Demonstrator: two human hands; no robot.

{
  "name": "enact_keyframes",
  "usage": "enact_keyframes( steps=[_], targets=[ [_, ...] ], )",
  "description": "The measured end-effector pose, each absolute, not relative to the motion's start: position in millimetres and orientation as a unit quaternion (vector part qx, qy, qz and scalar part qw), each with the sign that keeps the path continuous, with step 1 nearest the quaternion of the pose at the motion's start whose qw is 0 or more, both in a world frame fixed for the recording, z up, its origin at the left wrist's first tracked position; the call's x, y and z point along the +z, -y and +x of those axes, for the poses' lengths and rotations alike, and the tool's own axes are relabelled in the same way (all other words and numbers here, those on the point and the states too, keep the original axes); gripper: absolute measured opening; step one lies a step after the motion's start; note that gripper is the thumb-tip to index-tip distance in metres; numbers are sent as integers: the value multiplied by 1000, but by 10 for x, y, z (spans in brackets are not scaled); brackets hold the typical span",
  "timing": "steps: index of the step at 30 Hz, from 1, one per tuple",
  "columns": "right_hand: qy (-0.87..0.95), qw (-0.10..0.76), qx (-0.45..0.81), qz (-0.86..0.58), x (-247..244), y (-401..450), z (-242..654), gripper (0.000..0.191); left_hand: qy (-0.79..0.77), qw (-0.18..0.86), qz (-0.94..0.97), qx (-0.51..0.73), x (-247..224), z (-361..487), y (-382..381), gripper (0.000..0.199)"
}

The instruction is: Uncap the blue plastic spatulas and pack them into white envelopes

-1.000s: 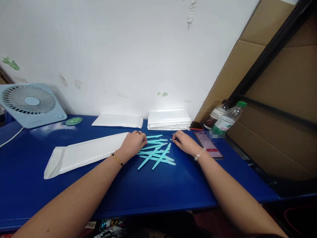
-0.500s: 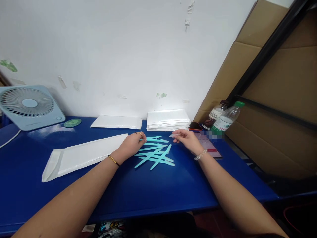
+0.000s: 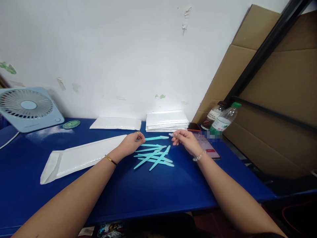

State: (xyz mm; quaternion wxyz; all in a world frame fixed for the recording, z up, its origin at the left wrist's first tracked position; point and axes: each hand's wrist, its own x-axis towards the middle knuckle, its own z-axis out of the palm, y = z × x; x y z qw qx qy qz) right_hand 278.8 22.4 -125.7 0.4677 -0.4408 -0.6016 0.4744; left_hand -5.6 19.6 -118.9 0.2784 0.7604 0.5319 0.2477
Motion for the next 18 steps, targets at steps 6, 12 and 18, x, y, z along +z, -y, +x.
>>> enact_keyframes(
  steps=[6,12,18],
  targets=[
    [624,462,421,-468,-1268,-255,2822,34,-502,241,809,188,-1133,-32,-147,33],
    [653,441,382,-483,-1295,-265,2810,34,-514,141,830,162,-1166,9,-138,24],
    [653,414,429,-467,-1296,-262,2789,38,-519,172,820,170,-1199,25,-144,20]
  ],
)
